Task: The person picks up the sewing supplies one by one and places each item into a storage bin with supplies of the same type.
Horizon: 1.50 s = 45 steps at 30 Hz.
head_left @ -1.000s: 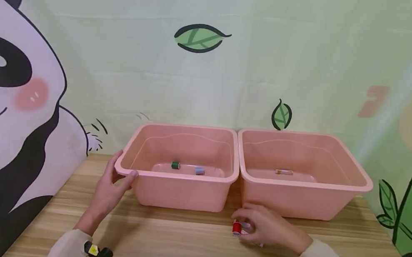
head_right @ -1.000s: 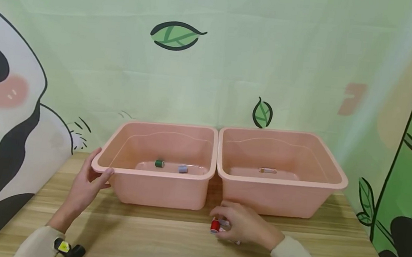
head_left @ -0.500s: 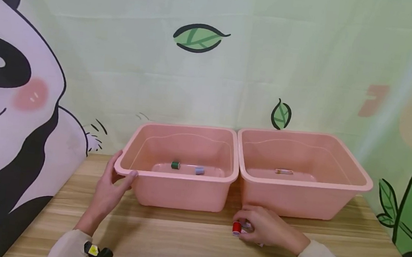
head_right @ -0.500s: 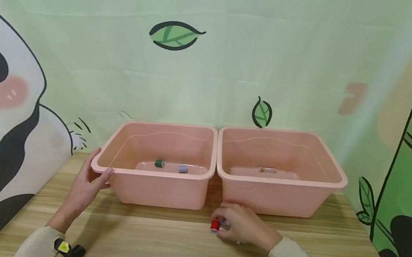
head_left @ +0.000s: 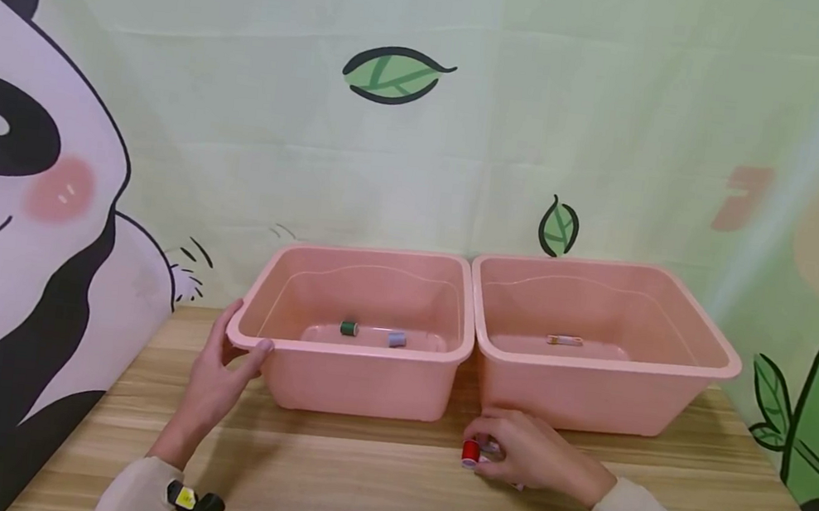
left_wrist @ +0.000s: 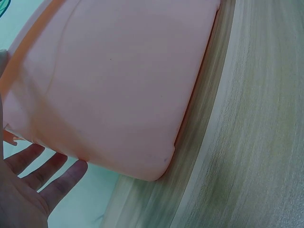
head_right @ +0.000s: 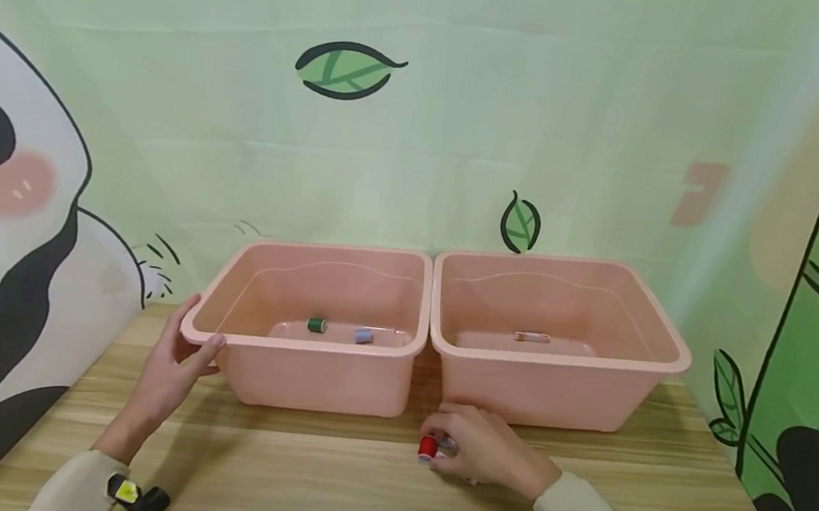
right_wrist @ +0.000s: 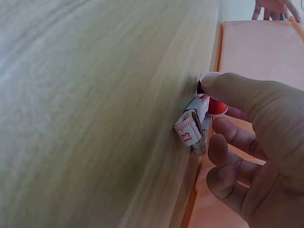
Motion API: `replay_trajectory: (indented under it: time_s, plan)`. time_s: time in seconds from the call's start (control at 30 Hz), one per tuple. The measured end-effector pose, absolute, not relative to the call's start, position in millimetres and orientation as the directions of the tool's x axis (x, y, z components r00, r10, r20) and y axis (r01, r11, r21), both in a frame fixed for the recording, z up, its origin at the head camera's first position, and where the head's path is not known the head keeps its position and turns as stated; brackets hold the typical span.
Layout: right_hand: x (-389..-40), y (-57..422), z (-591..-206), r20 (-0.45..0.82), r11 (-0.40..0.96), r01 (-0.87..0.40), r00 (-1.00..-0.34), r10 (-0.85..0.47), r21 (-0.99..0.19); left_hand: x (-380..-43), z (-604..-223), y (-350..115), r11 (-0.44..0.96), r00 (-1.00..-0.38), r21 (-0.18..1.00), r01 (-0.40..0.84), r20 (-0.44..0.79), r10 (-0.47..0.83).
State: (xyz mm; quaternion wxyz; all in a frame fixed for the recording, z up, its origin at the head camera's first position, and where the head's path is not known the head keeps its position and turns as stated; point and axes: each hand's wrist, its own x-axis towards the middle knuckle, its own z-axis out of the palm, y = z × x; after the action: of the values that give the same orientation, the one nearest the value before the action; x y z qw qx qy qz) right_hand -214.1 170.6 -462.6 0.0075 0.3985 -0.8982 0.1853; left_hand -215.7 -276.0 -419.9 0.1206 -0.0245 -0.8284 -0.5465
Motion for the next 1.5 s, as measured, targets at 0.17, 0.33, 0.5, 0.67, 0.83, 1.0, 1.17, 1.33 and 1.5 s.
replay_trajectory:
  time_s: [0.17, 0.33, 0.5, 0.67, 0.83, 1.0, 1.17, 1.33, 1.5]
  plan:
    - [-214.3, 171.2, -462.6, 0.193, 0.592, -0.739, -0.664, -0.723, -0.322, -215.7, -419.6, -275.7, 0.409, -0.968, 0.895, 0.177, 0.233, -0.090]
    - [-214.6, 171.2, -461.6, 0.183, 0.593, -0.733, -0.668, -0.722, -0.334, -216.8, -420.0, -276.0, 0.416, -0.967, 0.891, 0.182, 0.239, -0.089]
    - [-214.7, 170.8, -460.8, 0.174, 0.598, -0.728, -0.672, -0.720, -0.336, -216.3, -418.9, -275.4, 0.419, -0.967, 0.890, 0.182, 0.239, -0.088]
    - [-214.7, 171.0, -460.1, 0.162, 0.603, -0.718, -0.680, -0.715, -0.348, -216.3, -417.4, -274.7, 0.410, -0.968, 0.894, 0.182, 0.237, -0.087]
    - [-214.7, 170.8, -459.2, 0.159, 0.605, -0.715, -0.682, -0.714, -0.350, -215.4, -416.3, -274.4, 0.404, -0.967, 0.895, 0.188, 0.241, -0.082]
    - [-214.0, 170.2, -456.9, 0.164, 0.601, -0.720, -0.678, -0.717, -0.347, -216.4, -418.0, -275.1, 0.413, -0.967, 0.892, 0.184, 0.239, -0.085]
    - [-213.6, 170.0, -452.0, 0.176, 0.591, -0.722, -0.674, -0.717, -0.360, -217.1, -418.6, -275.8, 0.418, -0.969, 0.891, 0.178, 0.233, -0.084]
    - [-213.3, 170.2, -448.2, 0.189, 0.577, -0.734, -0.662, -0.725, -0.358, -217.1, -419.8, -276.4, 0.417, -0.971, 0.893, 0.167, 0.221, -0.085]
    - [-212.0, 170.4, -443.1, 0.189, 0.569, -0.739, -0.656, -0.731, -0.360, -217.1, -420.4, -276.7, 0.415, -0.974, 0.897, 0.154, 0.209, -0.090]
